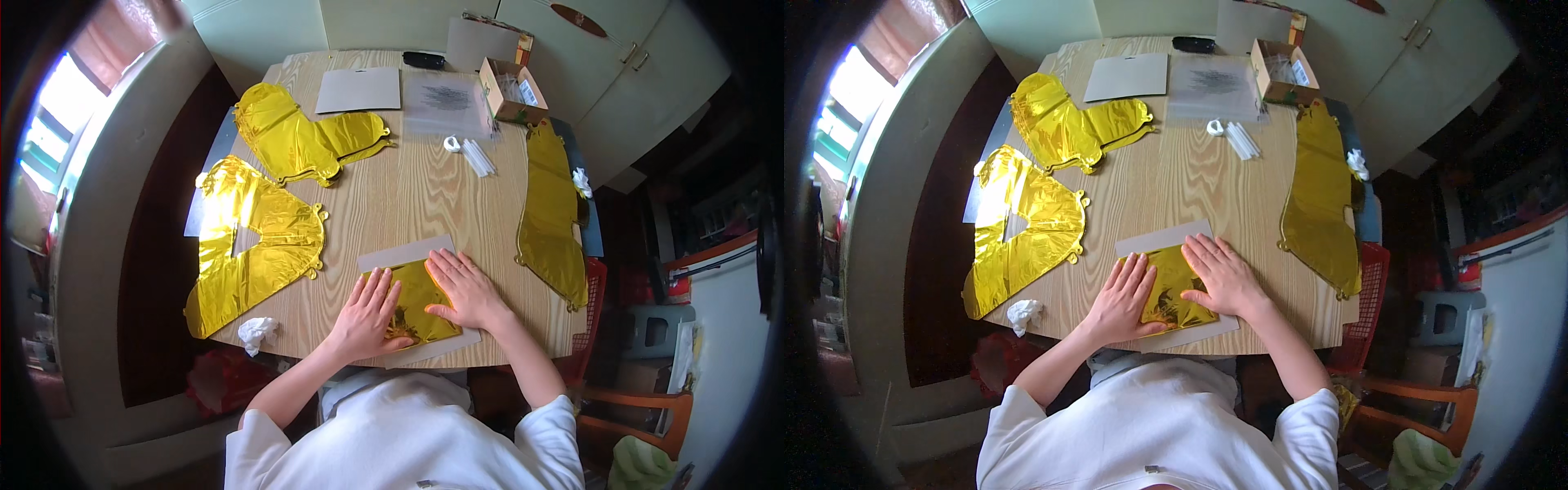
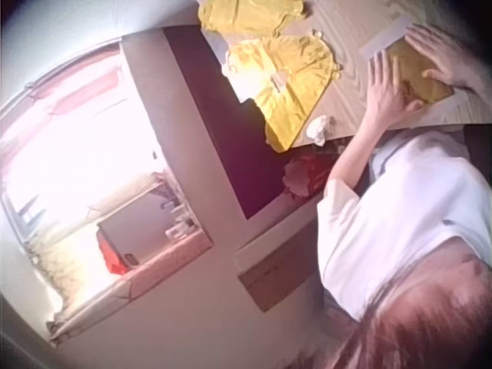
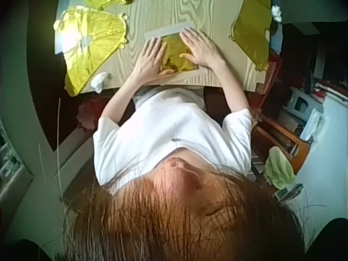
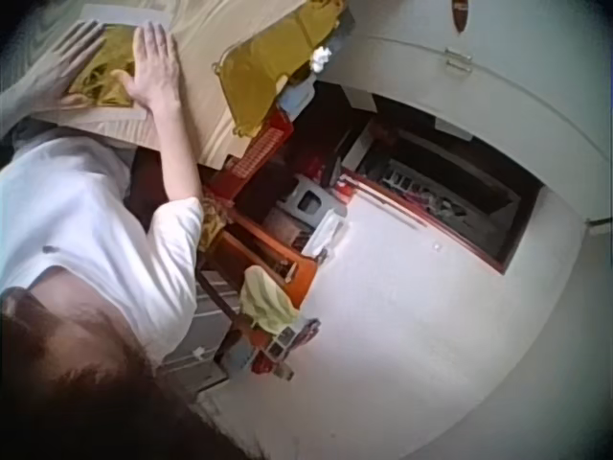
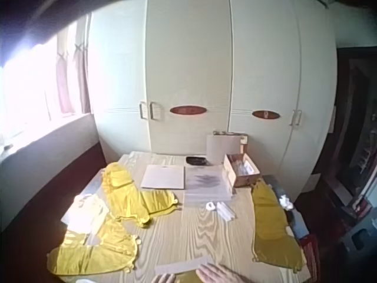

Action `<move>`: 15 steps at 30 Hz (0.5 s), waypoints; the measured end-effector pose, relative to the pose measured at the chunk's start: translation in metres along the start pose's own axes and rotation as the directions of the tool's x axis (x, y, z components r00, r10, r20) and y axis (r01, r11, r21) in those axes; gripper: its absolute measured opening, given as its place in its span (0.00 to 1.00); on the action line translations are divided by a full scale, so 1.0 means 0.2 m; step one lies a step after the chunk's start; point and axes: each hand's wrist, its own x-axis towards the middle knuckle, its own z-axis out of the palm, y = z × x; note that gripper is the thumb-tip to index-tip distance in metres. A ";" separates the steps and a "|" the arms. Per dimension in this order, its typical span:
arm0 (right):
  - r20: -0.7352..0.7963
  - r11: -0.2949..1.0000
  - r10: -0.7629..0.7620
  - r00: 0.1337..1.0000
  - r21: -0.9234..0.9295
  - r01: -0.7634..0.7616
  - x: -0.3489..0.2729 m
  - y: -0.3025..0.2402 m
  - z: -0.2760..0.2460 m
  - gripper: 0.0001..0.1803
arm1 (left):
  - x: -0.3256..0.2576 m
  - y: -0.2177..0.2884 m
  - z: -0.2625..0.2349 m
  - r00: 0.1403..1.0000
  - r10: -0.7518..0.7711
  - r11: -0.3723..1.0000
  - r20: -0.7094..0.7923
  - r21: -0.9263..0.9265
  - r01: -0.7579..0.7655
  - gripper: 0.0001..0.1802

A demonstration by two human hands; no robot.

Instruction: Folding gold foil balloons and placing them on cardboard backing for packaging.

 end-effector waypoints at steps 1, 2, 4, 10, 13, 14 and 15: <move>0.013 1.000 0.001 1.000 -0.002 -0.001 0.00 0.00 -0.01 0.48 | 0.00 0.00 0.00 1.000 0.001 1.000 0.003 0.011 -0.001 0.56; 0.026 1.000 0.003 1.000 -0.005 -0.002 0.00 0.00 -0.01 0.50 | 0.00 -0.01 0.00 1.000 0.001 1.000 0.007 0.021 -0.001 0.57; 0.041 1.000 0.004 0.999 0.001 -0.004 0.00 0.00 -0.02 0.54 | 0.00 -0.01 0.00 1.000 0.000 0.999 0.012 0.033 0.000 0.58; 0.119 1.000 -0.023 0.993 0.000 0.023 0.00 0.02 -0.08 0.67 | 0.00 0.00 -0.02 0.999 -0.009 0.999 0.031 0.036 0.008 0.63; 0.207 1.000 -0.023 0.978 -0.006 0.025 0.01 0.02 -0.13 0.73 | 0.00 -0.01 -0.03 0.999 -0.009 1.000 0.038 0.028 0.008 0.65; 0.240 1.000 -0.021 0.971 -0.005 0.022 0.02 0.02 -0.14 0.74 | -0.01 -0.01 -0.02 0.999 -0.008 1.000 0.036 0.026 0.007 0.66; 0.253 1.000 -0.021 0.967 -0.008 0.023 0.02 0.03 -0.14 0.76 | -0.01 -0.01 -0.02 0.999 -0.006 1.000 0.034 0.025 0.005 0.67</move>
